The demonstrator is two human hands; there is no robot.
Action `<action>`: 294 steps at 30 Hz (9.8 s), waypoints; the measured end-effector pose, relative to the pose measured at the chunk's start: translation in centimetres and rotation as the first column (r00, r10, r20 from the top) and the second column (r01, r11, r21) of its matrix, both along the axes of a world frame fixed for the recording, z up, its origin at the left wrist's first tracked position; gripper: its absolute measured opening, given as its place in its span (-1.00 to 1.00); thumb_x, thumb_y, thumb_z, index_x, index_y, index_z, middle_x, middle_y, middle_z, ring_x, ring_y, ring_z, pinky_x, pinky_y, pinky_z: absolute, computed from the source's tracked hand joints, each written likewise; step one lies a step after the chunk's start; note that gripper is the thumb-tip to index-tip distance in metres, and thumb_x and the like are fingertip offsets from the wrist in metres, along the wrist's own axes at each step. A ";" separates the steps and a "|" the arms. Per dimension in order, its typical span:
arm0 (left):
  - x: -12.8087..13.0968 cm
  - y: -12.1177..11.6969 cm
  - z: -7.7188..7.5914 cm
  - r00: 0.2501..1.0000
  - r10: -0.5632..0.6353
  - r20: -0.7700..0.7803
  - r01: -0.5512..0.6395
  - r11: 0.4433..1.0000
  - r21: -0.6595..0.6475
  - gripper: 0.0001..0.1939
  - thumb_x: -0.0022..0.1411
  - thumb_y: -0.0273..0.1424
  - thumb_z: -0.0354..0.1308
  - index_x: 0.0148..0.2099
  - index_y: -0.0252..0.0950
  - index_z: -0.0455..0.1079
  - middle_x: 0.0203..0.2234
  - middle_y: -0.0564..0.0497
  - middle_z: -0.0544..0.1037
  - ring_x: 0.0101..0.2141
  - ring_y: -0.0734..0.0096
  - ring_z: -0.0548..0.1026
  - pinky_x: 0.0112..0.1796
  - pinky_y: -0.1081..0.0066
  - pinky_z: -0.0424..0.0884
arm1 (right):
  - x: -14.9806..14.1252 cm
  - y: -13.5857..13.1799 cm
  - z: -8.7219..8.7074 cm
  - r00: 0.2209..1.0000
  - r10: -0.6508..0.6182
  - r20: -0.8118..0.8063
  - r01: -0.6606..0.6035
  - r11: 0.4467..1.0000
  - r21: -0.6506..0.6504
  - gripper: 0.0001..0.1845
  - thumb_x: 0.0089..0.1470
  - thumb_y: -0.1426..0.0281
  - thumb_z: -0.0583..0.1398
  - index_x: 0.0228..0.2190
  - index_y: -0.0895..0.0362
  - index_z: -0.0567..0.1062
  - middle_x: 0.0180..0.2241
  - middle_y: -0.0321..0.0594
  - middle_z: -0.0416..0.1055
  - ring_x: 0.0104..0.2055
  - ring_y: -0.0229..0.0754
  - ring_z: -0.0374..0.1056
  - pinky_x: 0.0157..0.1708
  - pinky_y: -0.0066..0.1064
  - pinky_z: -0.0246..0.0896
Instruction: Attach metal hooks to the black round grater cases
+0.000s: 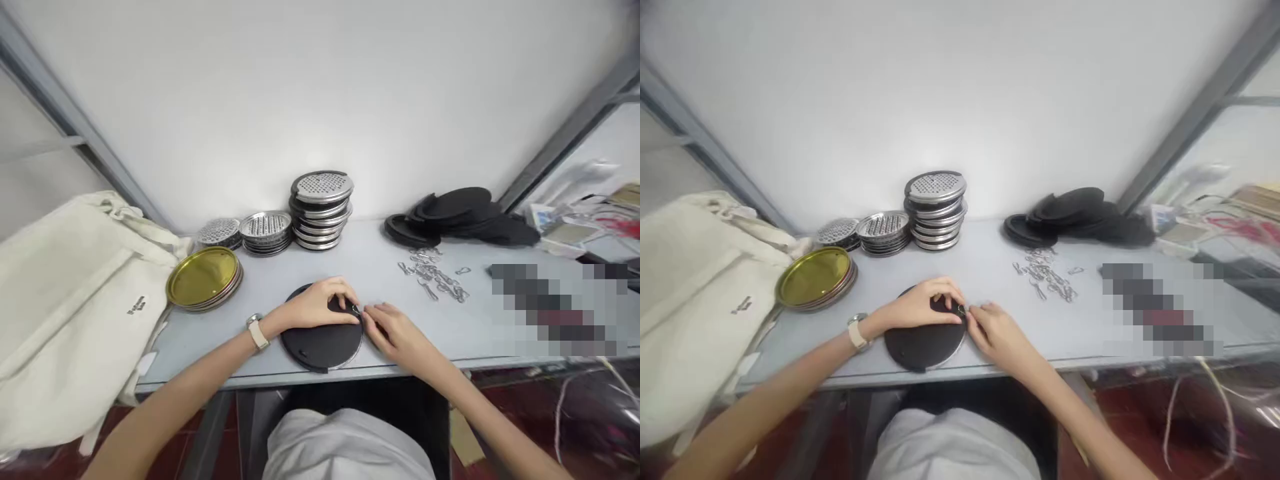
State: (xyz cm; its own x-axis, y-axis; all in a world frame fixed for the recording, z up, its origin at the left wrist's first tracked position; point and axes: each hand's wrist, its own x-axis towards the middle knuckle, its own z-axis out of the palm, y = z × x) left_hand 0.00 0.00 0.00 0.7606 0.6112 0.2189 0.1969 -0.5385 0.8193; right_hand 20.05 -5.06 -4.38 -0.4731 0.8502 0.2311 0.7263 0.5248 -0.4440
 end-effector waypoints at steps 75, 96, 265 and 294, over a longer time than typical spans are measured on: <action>0.0 0.0 -0.2 1.000 -0.014 -0.020 0.014 1.000 -0.006 -0.73 0.08 -0.30 0.27 -0.17 -0.32 0.45 -0.23 -0.05 0.45 -0.32 0.47 0.44 -0.20 0.41 0.37 | 0.0 -0.8 0.9 1.000 -0.018 -0.018 0.019 0.999 0.044 -0.70 0.25 0.43 -0.05 -0.52 0.09 0.27 -0.57 -0.27 0.25 -0.47 -0.19 0.20 -0.43 -0.39 0.11; 0.0 -0.1 -0.3 1.000 -0.023 -0.006 0.023 1.000 -0.009 -0.77 0.07 -0.33 0.28 -0.23 -0.34 0.45 -0.24 -0.06 0.44 -0.30 0.45 0.42 -0.19 0.39 0.38 | -0.1 -0.7 0.6 0.999 -0.034 -0.021 0.036 0.997 0.062 -0.66 0.27 0.40 -0.08 -0.55 0.08 0.23 -0.59 -0.28 0.23 -0.49 -0.19 0.20 -0.46 -0.39 0.10; 0.0 0.2 -0.3 1.000 -0.014 -0.021 0.014 1.000 0.009 -0.72 0.08 -0.31 0.27 -0.17 -0.33 0.40 -0.24 -0.04 0.42 -0.34 0.49 0.43 -0.20 0.41 0.37 | 0.1 -0.7 0.6 1.000 -0.019 0.019 0.019 1.000 -0.007 -0.71 0.24 0.42 -0.05 -0.54 0.09 0.20 -0.57 -0.30 0.19 -0.46 -0.20 0.15 -0.41 -0.38 0.05; 0.0 0.0 -0.2 1.000 -0.010 -0.019 0.010 1.000 0.000 -0.73 0.08 -0.34 0.27 -0.16 -0.31 0.40 -0.23 -0.03 0.42 -0.34 0.48 0.42 -0.21 0.41 0.36 | 0.0 -0.9 0.7 1.000 -0.023 0.013 0.022 0.999 0.046 -0.72 0.21 0.46 -0.03 -0.54 0.09 0.26 -0.57 -0.28 0.22 -0.47 -0.19 0.17 -0.42 -0.39 0.08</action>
